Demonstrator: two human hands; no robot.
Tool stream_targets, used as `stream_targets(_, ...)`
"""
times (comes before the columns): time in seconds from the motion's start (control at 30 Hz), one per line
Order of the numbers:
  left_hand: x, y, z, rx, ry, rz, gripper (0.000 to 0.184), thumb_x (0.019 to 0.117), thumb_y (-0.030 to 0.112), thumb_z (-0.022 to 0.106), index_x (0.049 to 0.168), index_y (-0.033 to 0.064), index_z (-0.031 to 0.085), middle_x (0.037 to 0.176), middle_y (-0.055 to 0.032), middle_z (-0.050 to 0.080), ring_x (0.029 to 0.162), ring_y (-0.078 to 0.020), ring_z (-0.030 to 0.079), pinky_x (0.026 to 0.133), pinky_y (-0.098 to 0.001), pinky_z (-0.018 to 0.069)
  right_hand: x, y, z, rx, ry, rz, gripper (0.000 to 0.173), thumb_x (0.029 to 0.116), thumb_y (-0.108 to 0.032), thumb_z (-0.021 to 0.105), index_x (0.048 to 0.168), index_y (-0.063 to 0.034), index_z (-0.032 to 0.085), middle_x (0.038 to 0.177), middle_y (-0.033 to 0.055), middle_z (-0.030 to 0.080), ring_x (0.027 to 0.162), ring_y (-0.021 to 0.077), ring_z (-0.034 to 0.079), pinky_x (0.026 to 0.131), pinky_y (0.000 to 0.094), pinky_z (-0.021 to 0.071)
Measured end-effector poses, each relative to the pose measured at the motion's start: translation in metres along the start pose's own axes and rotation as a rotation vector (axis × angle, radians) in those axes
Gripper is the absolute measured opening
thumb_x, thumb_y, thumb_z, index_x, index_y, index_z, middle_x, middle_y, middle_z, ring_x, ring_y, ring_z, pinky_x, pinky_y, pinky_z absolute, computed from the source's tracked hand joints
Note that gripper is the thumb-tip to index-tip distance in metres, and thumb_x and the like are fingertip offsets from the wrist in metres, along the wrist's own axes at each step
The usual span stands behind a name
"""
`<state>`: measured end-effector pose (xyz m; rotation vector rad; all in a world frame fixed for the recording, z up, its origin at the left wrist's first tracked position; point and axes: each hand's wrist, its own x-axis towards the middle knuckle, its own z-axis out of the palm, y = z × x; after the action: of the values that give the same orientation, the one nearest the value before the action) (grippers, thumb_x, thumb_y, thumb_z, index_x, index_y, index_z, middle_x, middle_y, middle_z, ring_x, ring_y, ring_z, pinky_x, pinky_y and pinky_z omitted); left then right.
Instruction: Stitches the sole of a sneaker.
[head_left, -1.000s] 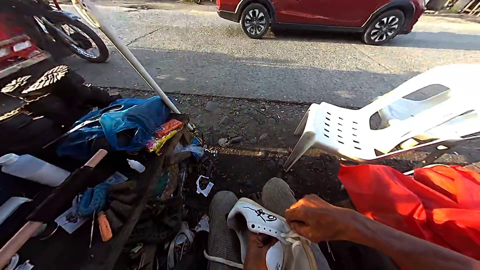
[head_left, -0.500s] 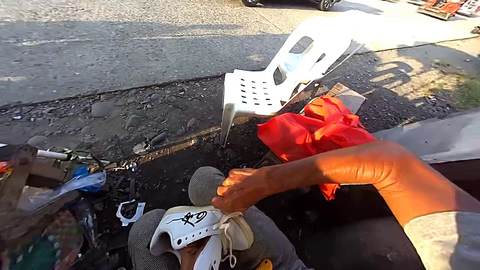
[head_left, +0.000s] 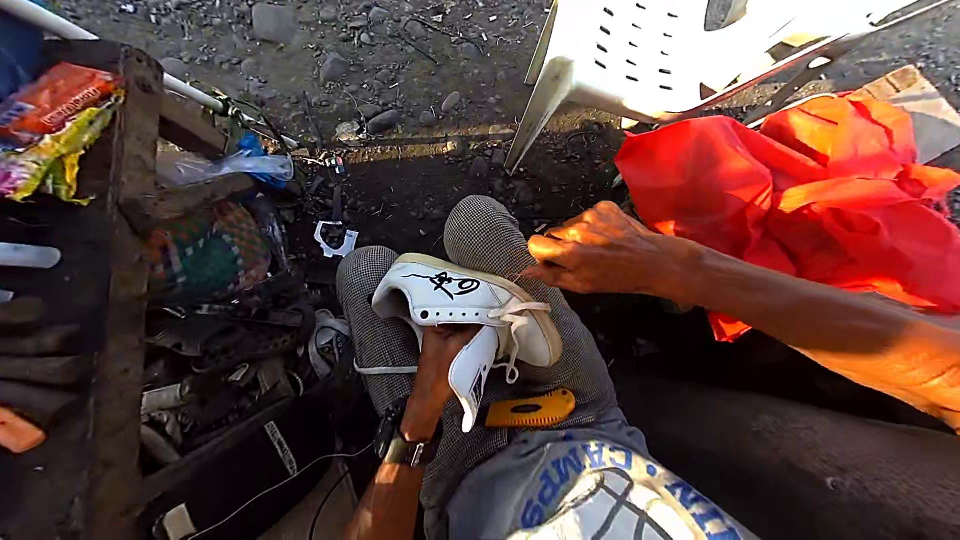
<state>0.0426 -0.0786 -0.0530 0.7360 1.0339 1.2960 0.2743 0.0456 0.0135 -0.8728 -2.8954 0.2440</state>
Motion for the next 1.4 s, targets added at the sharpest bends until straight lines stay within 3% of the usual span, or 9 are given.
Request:
stream_targets(0.23, -0.005, -0.006, 0.004, 0.053, 0.046, 0.015, 0.030, 0.0884, -0.012, 0.061, 0.103, 0.0142, 0.066, 0.093, 0.0131, 0.075, 0.091, 0.0029, 0.070, 0.086, -0.0189, 0.0584, -0.022, 0.005, 0.011, 0.413, -0.054, 0.291, 0.045, 0.1025, -0.052, 0.052, 0.081, -0.0149, 0.066, 0.059, -0.0034, 0.051, 0.055, 0.0118, 0.053, 0.052, 0.0350, 0.0404)
stream_targets(0.37, -0.005, 0.002, 0.007, 0.128, 0.090, -0.021, 0.032, 0.0863, -0.014, 0.059, 0.101, 0.0145, 0.064, 0.089, 0.0179, 0.073, 0.088, 0.0088, 0.068, 0.084, -0.0138, 0.0567, -0.033, 0.013, 0.013, 0.917, 0.002, 0.396, 0.032, 0.1020, -0.038, 0.061, 0.086, -0.0106, 0.065, 0.070, -0.0079, 0.058, 0.058, -0.0034, 0.050, 0.053, 0.0153, 0.0417)
stream_targets(0.43, -0.007, 0.003, 0.002, 0.158, 0.051, -0.066, 0.028, 0.0899, -0.010, 0.058, 0.102, 0.0149, 0.065, 0.090, 0.0161, 0.073, 0.088, 0.0070, 0.068, 0.084, -0.0153, 0.0571, -0.042, 0.030, 0.009, 0.716, 0.151, 0.428, 0.028, 0.1064, -0.032, 0.054, 0.098, -0.0108, 0.069, 0.078, -0.0057, 0.064, 0.059, -0.0006, 0.055, 0.053, 0.0178, 0.0484)
stream_targets(0.5, -0.008, 0.002, -0.004, 0.150, 0.009, -0.077, 0.028, 0.0912, -0.008, 0.057, 0.103, 0.0153, 0.067, 0.092, 0.0145, 0.074, 0.090, 0.0054, 0.069, 0.085, -0.0170, 0.0576, -0.045, 0.040, 0.004, 0.420, 0.237, 0.495, 0.031, 0.1075, -0.030, 0.050, 0.115, -0.0108, 0.073, 0.102, 0.0036, 0.071, 0.081, 0.0126, 0.067, 0.070, 0.0363, 0.0561)
stream_targets(0.57, -0.008, 0.000, -0.005, 0.146, -0.014, -0.062, 0.028, 0.0913, -0.007, 0.057, 0.105, 0.0157, 0.067, 0.094, 0.0148, 0.074, 0.092, 0.0052, 0.069, 0.087, -0.0172, 0.0572, -0.040, 0.029, 0.005, 0.465, 0.281, 0.482, 0.030, 0.1057, -0.028, 0.053, 0.120, -0.0104, 0.073, 0.114, 0.0040, 0.069, 0.096, 0.0093, 0.067, 0.083, 0.0294, 0.0571)
stream_targets(0.9, -0.007, -0.001, -0.003, 0.106, 0.005, -0.083, 0.032, 0.0894, -0.011, 0.058, 0.101, 0.0177, 0.068, 0.093, 0.0150, 0.075, 0.090, 0.0059, 0.069, 0.086, -0.0164, 0.0574, -0.006, -0.045, 0.034, 0.929, 0.146, 0.342, 0.023, 0.0999, -0.028, 0.064, 0.094, -0.0083, 0.075, 0.084, -0.0026, 0.067, 0.077, -0.0003, 0.059, 0.068, 0.0186, 0.0477)
stream_targets(1.0, -0.008, 0.007, 0.001, 0.099, 0.044, -0.139, 0.032, 0.0907, -0.012, 0.056, 0.100, 0.0166, 0.066, 0.091, 0.0153, 0.074, 0.089, 0.0061, 0.069, 0.084, -0.0158, 0.0575, -0.009, -0.038, 0.031, 1.250, 0.151, 0.360, 0.018, 0.1000, -0.019, 0.062, 0.087, -0.0090, 0.068, 0.077, -0.0089, 0.060, 0.068, -0.0056, 0.052, 0.061, 0.0119, 0.0429)
stream_targets(1.2, -0.008, 0.005, 0.001, 0.096, 0.034, -0.141, 0.031, 0.0909, -0.011, 0.058, 0.102, 0.0173, 0.065, 0.091, 0.0160, 0.074, 0.090, 0.0061, 0.069, 0.085, -0.0160, 0.0577, -0.033, -0.032, 0.038, 1.938, -0.036, 0.349, 0.021, 0.1034, -0.032, 0.058, 0.092, -0.0159, 0.068, 0.075, -0.0116, 0.059, 0.058, -0.0052, 0.051, 0.051, 0.0113, 0.0416)
stream_targets(1.4, -0.009, 0.002, 0.001, 0.155, 0.059, -0.142, 0.026, 0.0909, -0.008, 0.060, 0.106, 0.0130, 0.064, 0.093, 0.0149, 0.074, 0.093, 0.0045, 0.069, 0.088, -0.0181, 0.0576, -0.068, -0.027, -0.019, 1.867, 0.037, 0.316, 0.032, 0.1058, -0.036, 0.054, 0.078, -0.0194, 0.059, 0.063, -0.0146, 0.045, 0.052, -0.0075, 0.043, 0.046, 0.0096, 0.0309)
